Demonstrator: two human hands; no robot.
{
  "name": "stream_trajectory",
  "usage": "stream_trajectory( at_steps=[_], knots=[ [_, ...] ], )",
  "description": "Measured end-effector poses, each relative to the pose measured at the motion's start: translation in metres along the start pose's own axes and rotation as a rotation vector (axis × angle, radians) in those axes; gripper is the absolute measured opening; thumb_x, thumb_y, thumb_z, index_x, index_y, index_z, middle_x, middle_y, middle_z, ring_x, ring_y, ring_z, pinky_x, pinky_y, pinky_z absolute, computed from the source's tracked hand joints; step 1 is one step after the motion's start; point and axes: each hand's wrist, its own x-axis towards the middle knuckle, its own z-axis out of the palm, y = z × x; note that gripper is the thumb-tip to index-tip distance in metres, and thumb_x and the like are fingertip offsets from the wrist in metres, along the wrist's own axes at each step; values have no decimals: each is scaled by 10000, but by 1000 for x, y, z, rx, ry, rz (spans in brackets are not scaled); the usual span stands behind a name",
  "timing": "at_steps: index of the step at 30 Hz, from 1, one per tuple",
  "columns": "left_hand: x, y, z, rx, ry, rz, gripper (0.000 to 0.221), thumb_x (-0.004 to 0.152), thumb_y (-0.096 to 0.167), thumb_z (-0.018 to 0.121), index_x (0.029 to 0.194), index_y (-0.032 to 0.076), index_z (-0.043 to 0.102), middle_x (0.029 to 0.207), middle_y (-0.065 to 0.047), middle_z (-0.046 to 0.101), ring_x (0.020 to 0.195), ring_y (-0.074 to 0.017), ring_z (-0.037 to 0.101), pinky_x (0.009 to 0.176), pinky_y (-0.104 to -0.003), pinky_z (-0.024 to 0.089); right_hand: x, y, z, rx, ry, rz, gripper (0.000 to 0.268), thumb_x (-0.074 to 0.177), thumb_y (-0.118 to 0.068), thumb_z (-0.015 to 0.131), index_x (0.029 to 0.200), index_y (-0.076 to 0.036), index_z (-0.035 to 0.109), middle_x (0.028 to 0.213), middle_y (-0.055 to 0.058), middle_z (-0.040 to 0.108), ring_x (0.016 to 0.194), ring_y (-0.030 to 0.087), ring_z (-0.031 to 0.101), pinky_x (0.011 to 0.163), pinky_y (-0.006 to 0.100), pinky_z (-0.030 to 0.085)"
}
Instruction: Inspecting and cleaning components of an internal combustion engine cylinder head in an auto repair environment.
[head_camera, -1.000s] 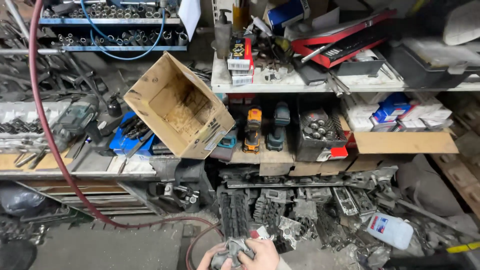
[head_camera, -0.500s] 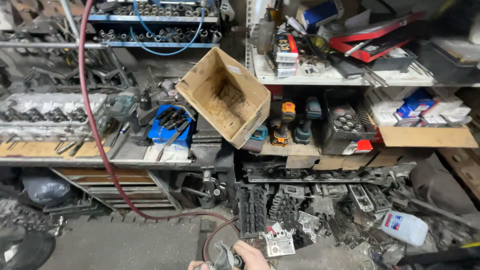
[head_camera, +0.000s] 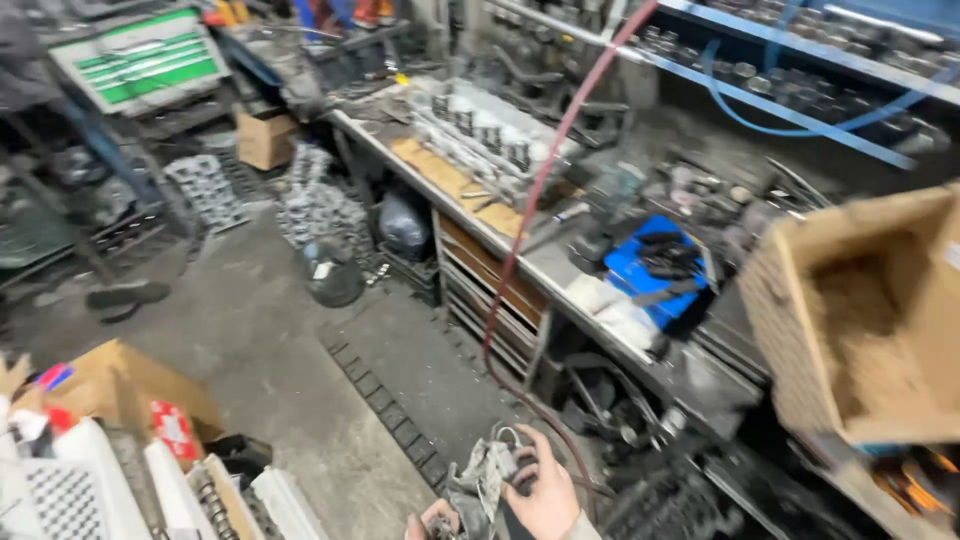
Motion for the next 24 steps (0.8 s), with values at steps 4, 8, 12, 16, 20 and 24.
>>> stream_trajectory(
  at_steps=[4, 8, 12, 16, 20, 24],
  knots=[
    [74, 39, 21, 60, 25, 119, 902, 995, 695, 286, 759, -68, 705, 730, -141, 733, 661, -207, 669, 647, -303, 533, 77, 101, 27, 227, -241, 336, 299, 903, -211, 730, 1130, -39, 638, 803, 84, 698, 678, 144, 676, 604, 280, 524],
    [145, 81, 80, 612, 215, 393, 541, 985, 434, 496, 838, -21, 750, 879, -107, 824, 876, -183, 752, 846, -301, 553, 166, 128, 33, 492, -730, 405, 419, 1031, -312, 512, 950, 55, 697, 812, 22, 695, 746, 79, 655, 613, 279, 552],
    [173, 181, 199, 566, 256, 255, 349, 959, 308, 614, 898, -24, 702, 927, -108, 807, 916, -161, 708, 874, -308, 535, 234, 114, 27, 294, -1045, 228, 345, 1130, -258, 596, 1067, 80, 609, 881, 43, 579, 858, 94, 520, 757, 275, 460],
    [211, 213, 229, 593, 372, 243, 194, 904, 191, 675, 988, 34, 752, 866, -95, 793, 879, -132, 711, 847, -296, 541, 314, 67, 17, 386, -1025, 189, 368, 986, -233, 653, 1266, 7, 666, 1123, 26, 767, 1115, 90, 656, 988, 284, 519],
    [249, 220, 219, 697, 426, 594, 160, 867, 158, 749, 895, 5, 712, 864, -135, 757, 858, -172, 715, 832, -337, 554, 352, 109, 41, 259, -757, 302, 487, 861, -193, 800, 1297, -37, 649, 1119, 35, 754, 1086, 108, 693, 957, 291, 559],
    [250, 212, 189, 723, 504, 817, 189, 866, 148, 761, 838, -16, 672, 878, -145, 728, 853, -189, 708, 822, -356, 552, 386, 95, 62, 431, -930, 312, 287, 959, -167, 779, 1066, 79, 676, 857, 68, 627, 817, 154, 561, 715, 319, 460]
  ],
)
